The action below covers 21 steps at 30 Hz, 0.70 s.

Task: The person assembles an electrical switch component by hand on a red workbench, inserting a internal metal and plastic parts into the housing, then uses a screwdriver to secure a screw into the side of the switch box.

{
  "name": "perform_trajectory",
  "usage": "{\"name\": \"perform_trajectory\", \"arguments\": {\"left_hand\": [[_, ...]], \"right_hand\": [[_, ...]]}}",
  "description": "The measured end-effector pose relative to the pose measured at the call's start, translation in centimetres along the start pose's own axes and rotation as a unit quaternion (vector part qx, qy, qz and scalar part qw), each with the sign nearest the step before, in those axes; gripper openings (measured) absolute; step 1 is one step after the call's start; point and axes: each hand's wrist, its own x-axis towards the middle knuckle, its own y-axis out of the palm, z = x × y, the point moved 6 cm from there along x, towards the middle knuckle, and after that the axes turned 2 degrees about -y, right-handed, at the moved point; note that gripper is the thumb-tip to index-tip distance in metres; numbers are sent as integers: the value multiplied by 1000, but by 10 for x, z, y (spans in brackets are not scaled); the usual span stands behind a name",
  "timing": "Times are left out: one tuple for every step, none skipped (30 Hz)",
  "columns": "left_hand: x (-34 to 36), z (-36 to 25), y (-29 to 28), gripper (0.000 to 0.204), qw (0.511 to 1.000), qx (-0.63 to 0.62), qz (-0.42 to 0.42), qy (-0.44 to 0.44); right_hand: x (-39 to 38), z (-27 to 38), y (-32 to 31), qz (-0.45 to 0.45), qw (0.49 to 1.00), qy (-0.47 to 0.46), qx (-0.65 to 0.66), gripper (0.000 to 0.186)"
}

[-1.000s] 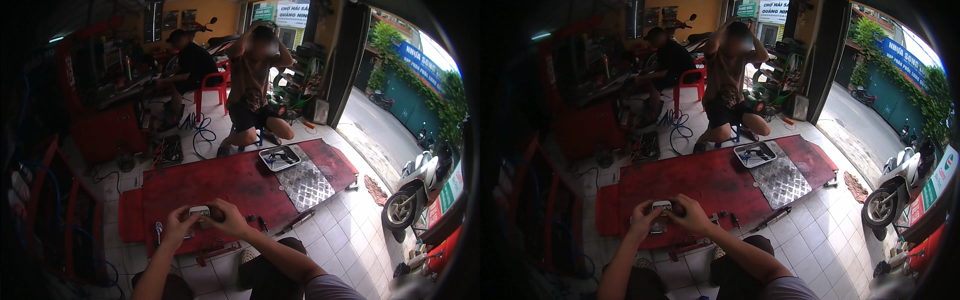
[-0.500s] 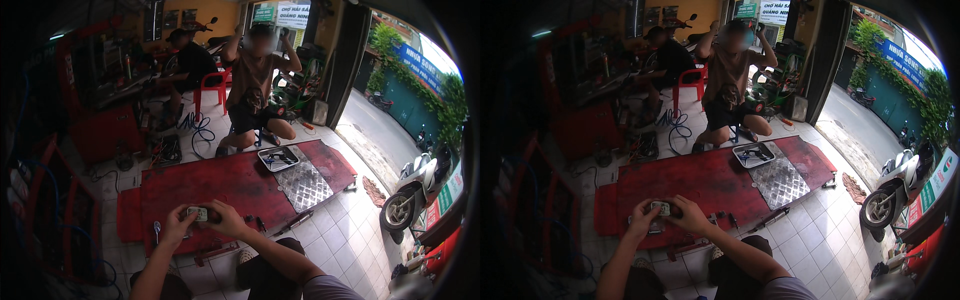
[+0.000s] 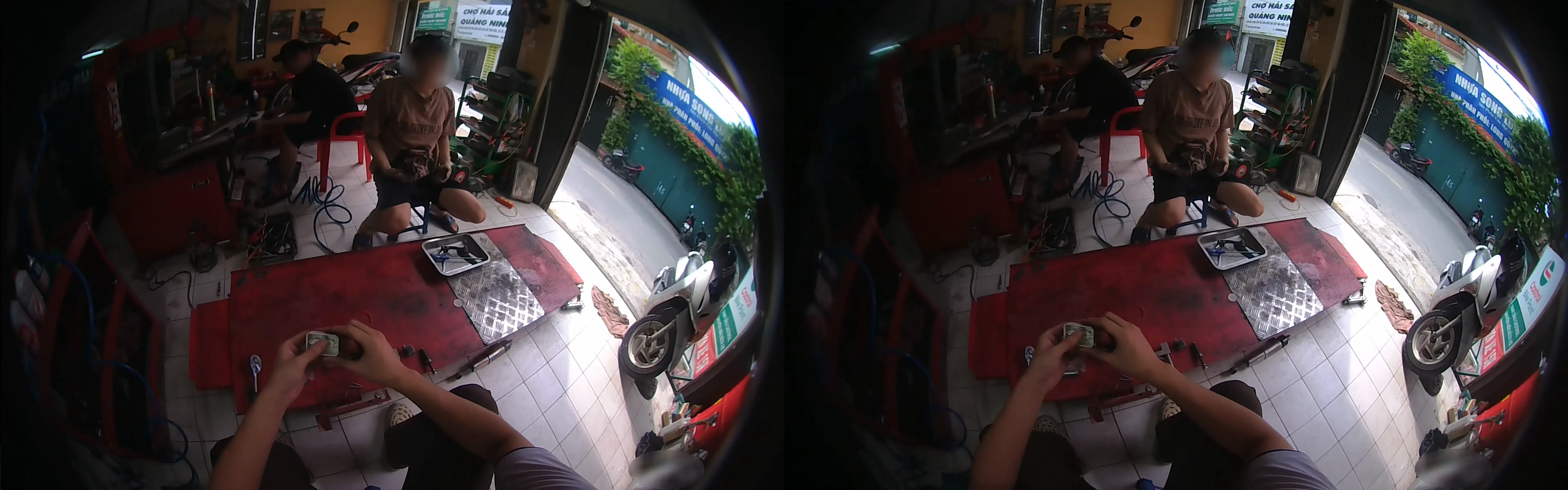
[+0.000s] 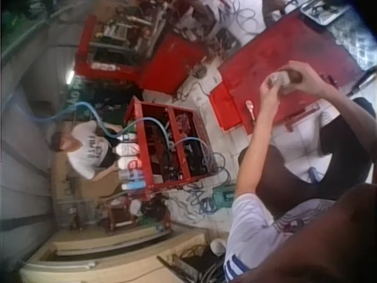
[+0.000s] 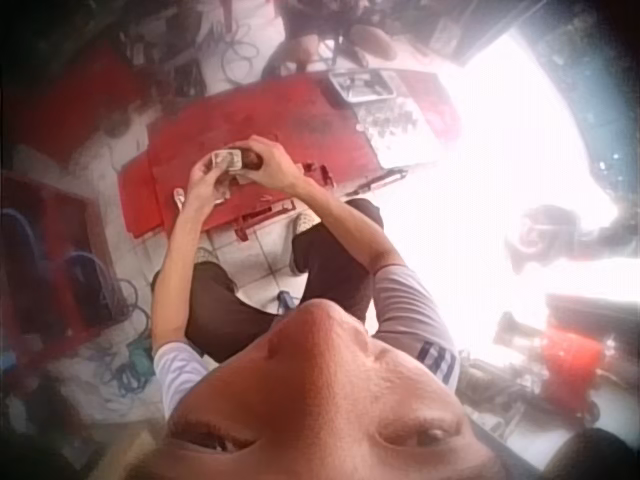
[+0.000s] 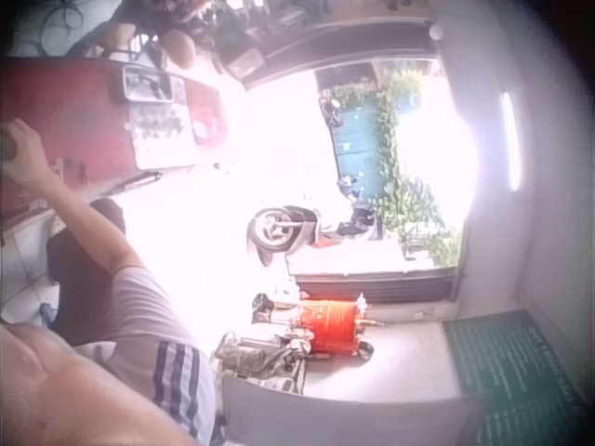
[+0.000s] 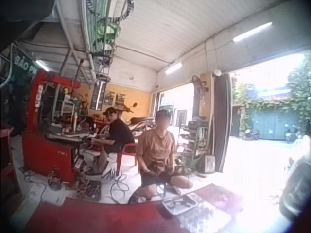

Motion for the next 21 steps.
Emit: {"name": "perform_trajectory", "arguments": {"left_hand": [[1, 1, -2, 21, 1000, 2, 5, 1], [0, 0, -3, 21, 1000, 9, 3, 3], [0, -1, -3, 21, 1000, 15, 2, 5], [1, -1, -3, 21, 1000, 22, 2, 7], [1, -1, -3, 20, 1000, 23, -1, 8], [1, -1, -4, 20, 1000, 25, -4, 10], [1, -1, -4, 20, 1000, 26, -7, 12], [1, -1, -5, 20, 999, 30, -10, 12], [1, -1, -5, 20, 999, 34, -12, 13], [1, -2, -5, 21, 999, 38, -15, 13], [1, -2, -5, 21, 999, 34, -19, 6], [1, -4, -5, 21, 999, 30, -22, -1], [1, -5, -4, 22, 999, 26, -26, -8], [0, -7, -3, 23, 999, 22, -24, -9], [-1, -9, -2, 23, 1000, 18, -23, -11], [-2, -11, 0, 24, 1000, 14, -22, -13], [-2, -8, 0, 25, 999, 15, -27, -18], [-3, -6, -1, 25, 999, 19, -35, -23], [-4, -4, -2, 25, 998, 23, -43, -27], [-5, -2, -3, 25, 999, 20, -37, -34], [-7, 3, -6, 24, 998, 16, -32, -46]], "right_hand": [[0, -1, 1, 3, 1000, 3, -2, 48], [0, -1, 2, 5, 1000, -1, -2, 47], [0, 0, 2, 6, 1000, -5, -3, 47], [0, 0, 3, 6, 1000, -8, -4, 46], [0, -1, 3, 9, 1000, -2, -9, 47], [0, -1, 3, 13, 1000, 3, -13, 47], [0, -2, 3, 16, 1000, 9, -18, 48], [0, -1, 3, 14, 1000, 8, -16, 48], [1, 0, 2, 12, 1000, 8, -16, 48], [2, 1, 2, 11, 1000, 7, -15, 48], [2, 1, 1, 7, 1000, 2, -13, 47], [3, 2, 1, 2, 1000, -3, -12, 47], [3, 3, 0, -2, 1000, -8, -10, 47], [4, 3, 0, -2, 1000, -7, -10, 47], [6, 4, 0, -3, 1000, -7, -9, 47], [6, 4, 0, -4, 1000, -7, -9, 47], [6, 4, 0, -8, 1000, -7, -12, 47], [6, 3, 0, -13, 1000, -9, -12, 47], [7, 4, 1, -18, 1000, -11, -13, 47], [6, 5, 1, -14, 1000, -5, -15, 47], [3, 5, 2, -8, 1000, 5, -15, 47]]}}
